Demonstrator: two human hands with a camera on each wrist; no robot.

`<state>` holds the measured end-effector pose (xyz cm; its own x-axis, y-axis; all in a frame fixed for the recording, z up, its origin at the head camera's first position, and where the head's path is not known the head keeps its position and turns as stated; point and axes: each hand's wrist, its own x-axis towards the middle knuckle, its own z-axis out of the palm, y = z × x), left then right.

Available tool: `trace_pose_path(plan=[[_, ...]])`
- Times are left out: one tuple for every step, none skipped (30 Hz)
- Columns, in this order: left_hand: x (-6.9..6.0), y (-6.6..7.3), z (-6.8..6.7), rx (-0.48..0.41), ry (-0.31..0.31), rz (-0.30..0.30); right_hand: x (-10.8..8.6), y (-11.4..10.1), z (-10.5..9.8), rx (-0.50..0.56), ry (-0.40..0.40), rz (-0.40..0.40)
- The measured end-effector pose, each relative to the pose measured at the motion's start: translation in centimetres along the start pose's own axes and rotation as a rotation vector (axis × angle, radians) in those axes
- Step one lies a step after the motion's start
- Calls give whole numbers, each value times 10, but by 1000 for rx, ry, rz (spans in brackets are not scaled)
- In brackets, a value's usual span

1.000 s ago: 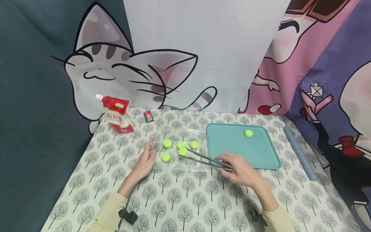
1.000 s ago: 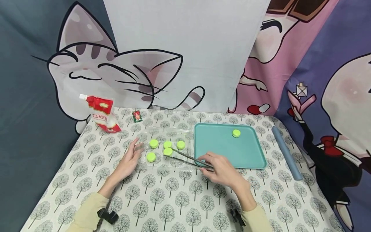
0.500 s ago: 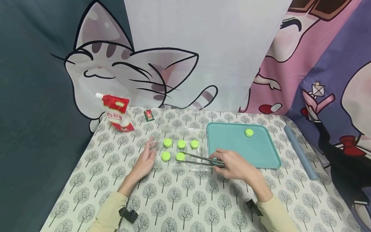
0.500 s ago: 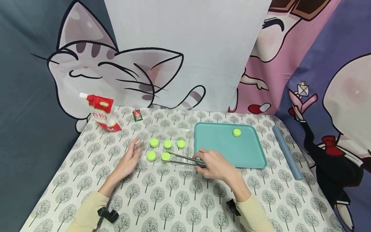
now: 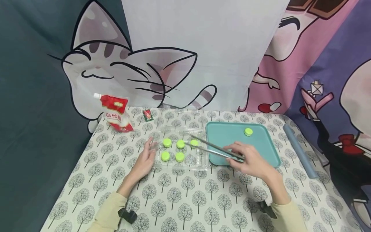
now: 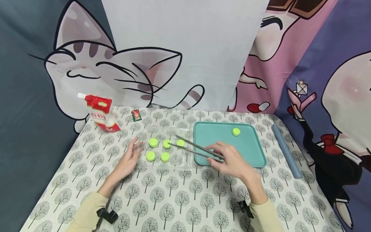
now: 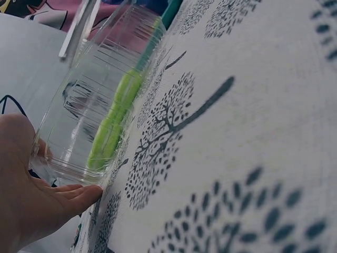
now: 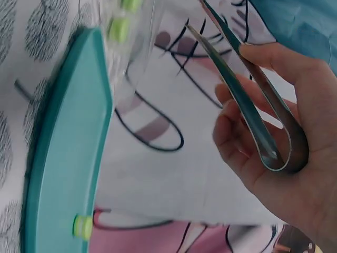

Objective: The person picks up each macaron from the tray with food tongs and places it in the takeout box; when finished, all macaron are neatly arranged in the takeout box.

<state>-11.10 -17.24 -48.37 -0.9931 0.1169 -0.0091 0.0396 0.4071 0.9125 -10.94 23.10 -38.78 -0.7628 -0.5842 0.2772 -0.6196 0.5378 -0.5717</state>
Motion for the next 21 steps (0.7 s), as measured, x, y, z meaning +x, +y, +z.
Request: trace_pose_path(plan=[[0, 0, 0, 1, 0, 0, -3, 2, -3, -15, 42, -3], [0, 0, 0, 2, 1, -1, -6, 5, -6, -42, 84, 0], [-1, 1, 0, 1, 1, -4, -9, 7, -10, -66, 119, 5], [-1, 1, 0, 1, 2, -6, -13, 10, -13, -88, 152, 16], [-1, 1, 0, 2, 2, -8, -16, 13, -17, -114, 183, 30], [-1, 1, 0, 1, 2, -11, -20, 17, -20, -133, 207, 47], [-1, 1, 0, 0, 1, -13, -23, 20, -23, -149, 228, 64], [-1, 1, 0, -1, 1, -15, -27, 24, -26, -171, 250, 79], [-1, 1, 0, -2, 0, -16, -30, 28, -29, -191, 272, 96], [-1, 1, 0, -4, -1, -17, -33, 32, -31, -213, 295, 114], [-1, 1, 0, -6, -3, -18, -36, 35, -33, -232, 316, 129], [-1, 0, 0, -8, -3, -19, -39, 39, -34, -243, 339, 139], [-1, 0, 0, -9, -4, -20, -42, 42, -35, -255, 362, 152], [-1, 0, 0, -10, -4, -20, -45, 45, -36, -262, 386, 163], [-1, 0, 0, -10, -4, -21, -47, 48, -37, -257, 406, 173], [-1, 0, 0, -12, -5, -21, -49, 50, -38, -261, 430, 178], [-1, 1, 0, -12, -5, -21, -51, 52, -38, -257, 452, 187], [-1, 1, 0, -12, -6, -20, -53, 54, -38, -257, 472, 194], [-1, 2, 0, -13, -7, -20, -54, 56, -38, -261, 491, 203], [-1, 2, 0, -14, -7, -19, -56, 58, -39, -271, 512, 209], [0, 2, 0, -15, -9, -19, -58, 60, -39, -284, 530, 214]])
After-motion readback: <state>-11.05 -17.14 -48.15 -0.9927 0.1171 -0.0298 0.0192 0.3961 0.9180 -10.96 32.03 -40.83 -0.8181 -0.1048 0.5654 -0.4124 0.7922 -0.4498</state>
